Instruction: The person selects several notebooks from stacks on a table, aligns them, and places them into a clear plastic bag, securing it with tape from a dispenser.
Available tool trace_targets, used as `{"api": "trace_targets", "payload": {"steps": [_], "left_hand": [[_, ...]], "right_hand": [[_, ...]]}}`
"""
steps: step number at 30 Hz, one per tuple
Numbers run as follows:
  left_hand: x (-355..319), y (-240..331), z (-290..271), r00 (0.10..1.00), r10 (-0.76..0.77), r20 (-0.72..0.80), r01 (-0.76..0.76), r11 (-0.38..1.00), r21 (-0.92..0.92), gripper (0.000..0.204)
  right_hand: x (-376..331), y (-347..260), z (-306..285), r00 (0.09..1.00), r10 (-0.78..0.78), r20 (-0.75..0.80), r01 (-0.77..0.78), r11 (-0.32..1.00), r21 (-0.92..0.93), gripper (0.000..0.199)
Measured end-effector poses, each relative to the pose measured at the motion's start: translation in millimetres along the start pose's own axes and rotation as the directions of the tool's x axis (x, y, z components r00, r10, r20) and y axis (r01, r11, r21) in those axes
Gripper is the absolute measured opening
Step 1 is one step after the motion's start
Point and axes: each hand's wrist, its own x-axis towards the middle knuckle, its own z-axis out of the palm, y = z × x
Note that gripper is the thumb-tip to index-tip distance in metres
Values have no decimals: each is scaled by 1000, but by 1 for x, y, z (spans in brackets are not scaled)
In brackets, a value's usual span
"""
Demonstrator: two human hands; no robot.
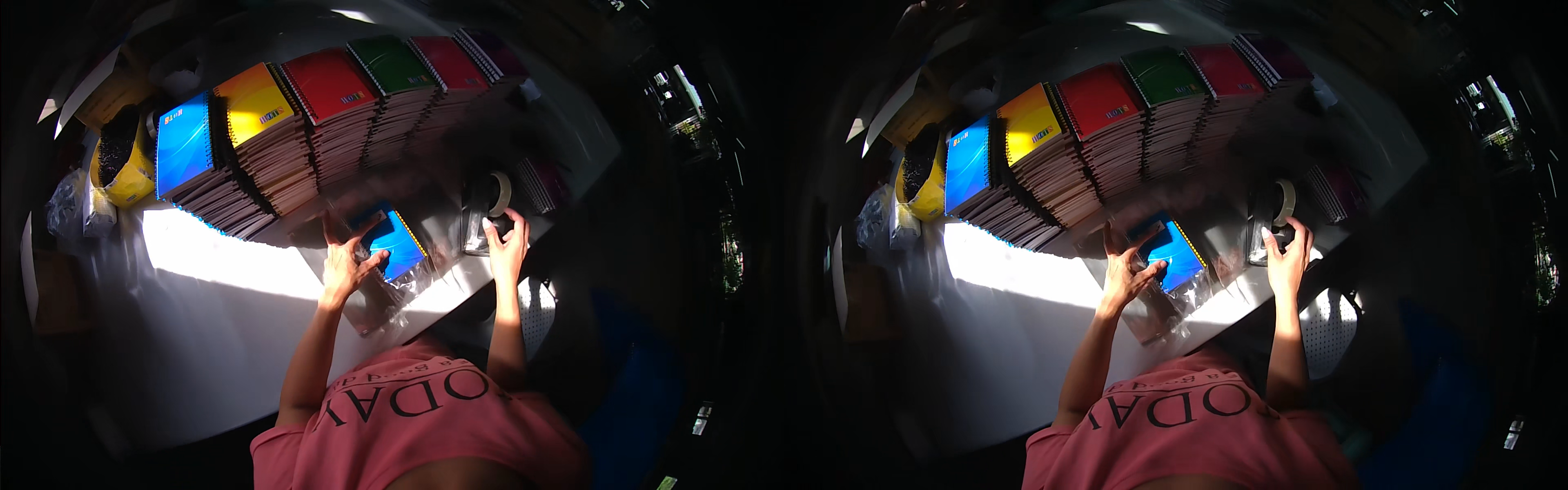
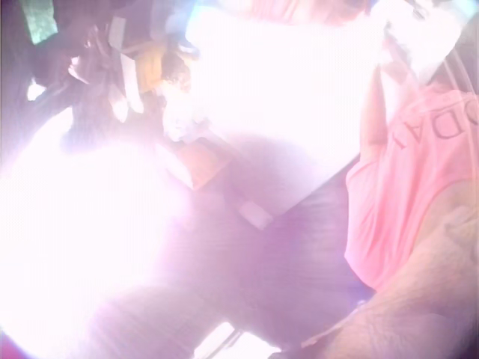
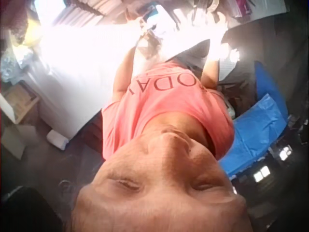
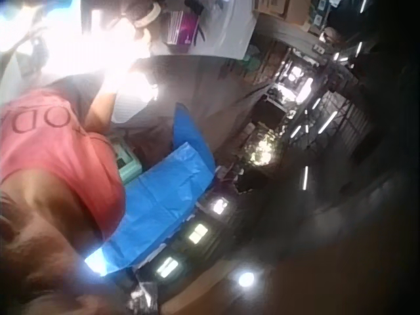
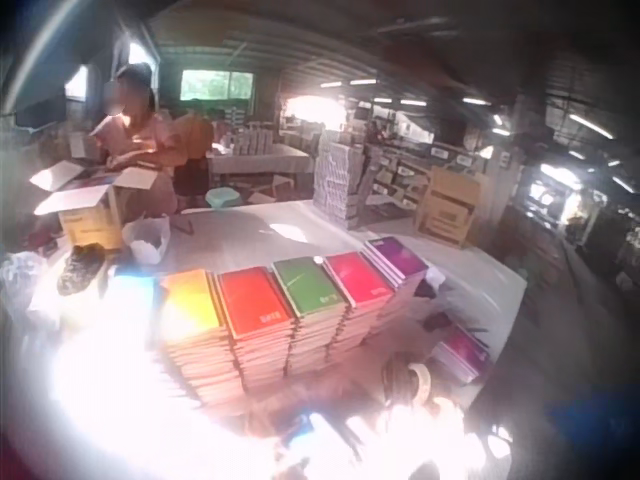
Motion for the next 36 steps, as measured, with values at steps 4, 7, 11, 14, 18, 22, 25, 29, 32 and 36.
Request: {"api": "trace_targets", "payload": {"steps": [4, 7, 11, 14, 18, 22, 25, 29, 32, 36], "left_hand": [[5, 1, 1, 994, -58, 96, 81, 963, -257, 55], [4, 10, -2, 1000, 3, 7, -2, 984, -179, 57], [11, 16, -6, 998, -4, 59, 21, 957, -288, 60], [8, 2, -2, 999, 44, 11, -39, 960, -278, 62], [14, -11, 9, 984, 167, -68, -177, 968, -178, 63], [10, -8, 9, 975, 183, -123, -195, 977, -91, 61], [12, -18, 11, 998, 33, 51, -17, 958, -285, 67], [12, -17, 12, 997, 79, 14, -71, 950, -303, 69], [13, -9, 10, 991, 130, -8, -128, 957, -259, 68], [11, -16, 10, 999, 39, 35, -30, 971, -238, 70]], "right_hand": [[25, 58, -19, 819, 362, 445, -447, 889, 100, 43], [27, 47, -25, 738, 345, 580, -509, 849, 142, 32], [10, 83, -35, 665, 342, 664, -745, 357, 563, 27], [-18, 55, -47, 724, 376, 578, -625, 712, 319, 22], [-40, 47, -35, 980, -80, -184, -45, 808, -587, 14], [-8, -31, -11, 585, -147, 798, -98, 964, 249, 51], [0, -90, 36, 346, -218, 912, -48, 967, 249, 79], [3, -106, 94, 255, -249, 934, 166, 963, 211, 89], [0, -81, 126, 422, -332, 844, 556, 830, 49, 98], [3, -96, 106, 511, -217, 832, 543, 831, -117, 92]]}}
